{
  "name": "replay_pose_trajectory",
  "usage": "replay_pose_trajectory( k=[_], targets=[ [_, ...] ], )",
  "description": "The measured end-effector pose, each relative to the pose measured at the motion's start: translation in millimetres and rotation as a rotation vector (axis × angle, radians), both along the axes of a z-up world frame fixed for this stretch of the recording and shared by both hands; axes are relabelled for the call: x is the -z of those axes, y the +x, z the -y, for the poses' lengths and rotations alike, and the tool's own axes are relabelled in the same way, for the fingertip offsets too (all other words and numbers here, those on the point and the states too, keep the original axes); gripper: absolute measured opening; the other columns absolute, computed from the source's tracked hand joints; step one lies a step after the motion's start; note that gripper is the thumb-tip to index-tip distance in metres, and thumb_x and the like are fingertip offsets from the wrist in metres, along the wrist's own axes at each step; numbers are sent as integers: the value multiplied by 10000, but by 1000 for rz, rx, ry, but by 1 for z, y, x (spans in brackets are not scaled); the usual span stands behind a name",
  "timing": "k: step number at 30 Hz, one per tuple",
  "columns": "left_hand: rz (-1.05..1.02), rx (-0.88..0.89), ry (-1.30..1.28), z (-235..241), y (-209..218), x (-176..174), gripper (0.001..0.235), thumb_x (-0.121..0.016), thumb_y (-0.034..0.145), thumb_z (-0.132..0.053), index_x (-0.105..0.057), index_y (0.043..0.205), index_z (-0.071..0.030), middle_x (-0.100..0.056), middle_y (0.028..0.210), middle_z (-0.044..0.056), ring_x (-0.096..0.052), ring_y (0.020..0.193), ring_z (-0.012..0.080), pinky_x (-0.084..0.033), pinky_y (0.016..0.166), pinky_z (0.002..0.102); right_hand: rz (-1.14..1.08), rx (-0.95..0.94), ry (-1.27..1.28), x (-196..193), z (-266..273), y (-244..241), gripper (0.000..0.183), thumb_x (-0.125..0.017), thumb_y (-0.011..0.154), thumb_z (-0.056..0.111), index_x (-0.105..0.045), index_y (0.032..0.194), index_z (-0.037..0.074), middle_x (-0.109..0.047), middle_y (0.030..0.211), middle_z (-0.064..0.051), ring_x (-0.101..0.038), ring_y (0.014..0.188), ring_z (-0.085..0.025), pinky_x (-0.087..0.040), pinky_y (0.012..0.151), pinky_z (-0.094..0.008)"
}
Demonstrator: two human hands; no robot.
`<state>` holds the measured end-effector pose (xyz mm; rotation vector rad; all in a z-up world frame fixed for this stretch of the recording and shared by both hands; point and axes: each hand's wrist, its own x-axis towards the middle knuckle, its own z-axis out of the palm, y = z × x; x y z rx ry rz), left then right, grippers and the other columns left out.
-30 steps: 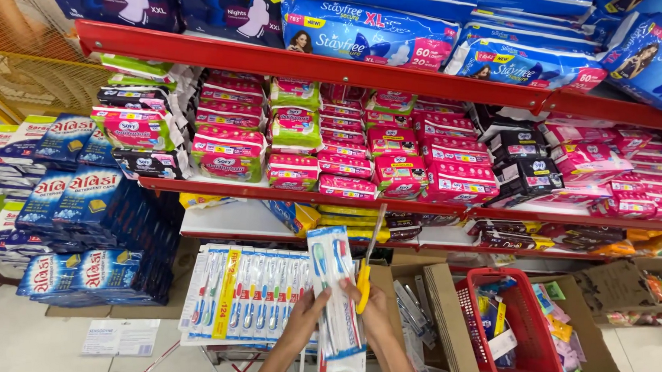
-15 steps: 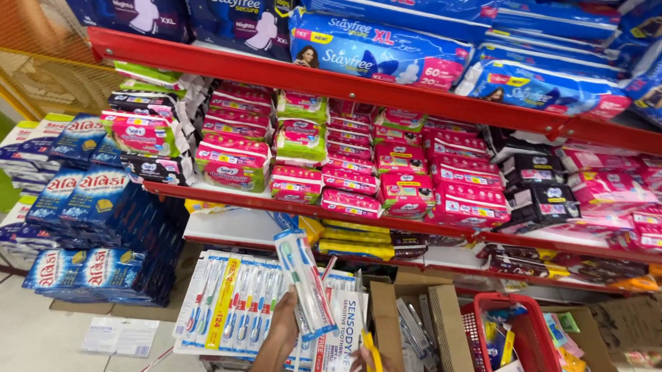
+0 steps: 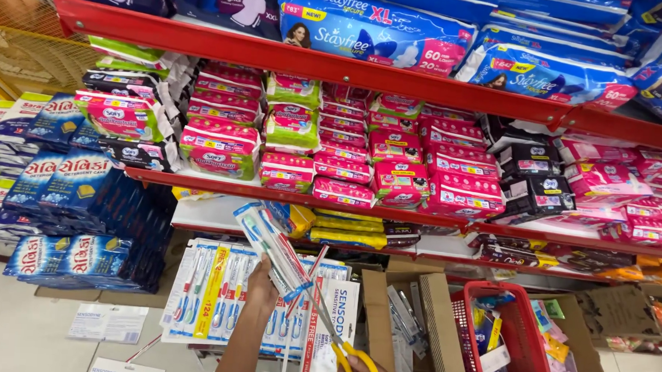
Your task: The recorder uses scissors to cut plastic packaging off of multipacks of toothbrushes to prepare them for individual sale on store shelves.
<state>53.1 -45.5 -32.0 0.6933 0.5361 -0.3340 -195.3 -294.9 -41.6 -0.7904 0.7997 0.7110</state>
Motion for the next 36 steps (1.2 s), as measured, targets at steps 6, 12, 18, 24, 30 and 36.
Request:
replay_pose_trajectory(
  k=[6,12,18,24,30,36],
  targets=[
    [-47,-43,-5,-2,6,-7,503,-419,1073,-366,-489,1423,-12,-592,1361,162,-591,1237,288,-488,1091,454,200,-206,-50,-64,3,28,474,-540,992,498,-615,1142,55,-606,851,-58,-595,782,-151,-477,756,-302],
    [-76,85,74,-1,6,-30,478,-418,1072,-336,-498,1423,-22,-607,1352,187,-603,1237,317,-472,1103,477,244,-310,-108,-72,-1,30,457,-562,1008,512,-619,1077,64,-608,868,-56,-609,814,-144,-484,761,-281],
    [-75,294,186,23,-13,-52,508,-471,1047,-360,-529,1403,-2,-618,1298,208,-620,1184,361,-489,1075,509,377,-294,-183,-102,-19,45,508,-569,963,574,-585,976,66,-576,759,-75,-589,643,-180,-488,634,-324],
    [-15,406,190,21,-13,-41,543,-522,1018,-396,-546,1365,21,-651,1249,193,-653,1137,353,-515,1050,499,435,-253,-191,-75,-10,36,560,-587,957,605,-560,971,45,-533,750,-63,-559,635,-178,-466,624,-320],
    [25,544,278,16,-11,-69,576,-509,1010,-433,-541,1368,18,-664,1220,199,-682,1136,334,-533,1066,450,452,-219,-134,-70,-10,28,532,-558,982,577,-556,1018,46,-509,764,-60,-535,652,-181,-469,645,-323],
    [40,567,298,18,-11,-69,590,-515,999,-444,-534,1373,12,-668,1217,188,-685,1135,326,-541,1061,435,413,-226,-109,-74,-15,29,495,-498,996,562,-532,1078,75,-466,757,-42,-518,657,-168,-483,646,-332]
  ],
)
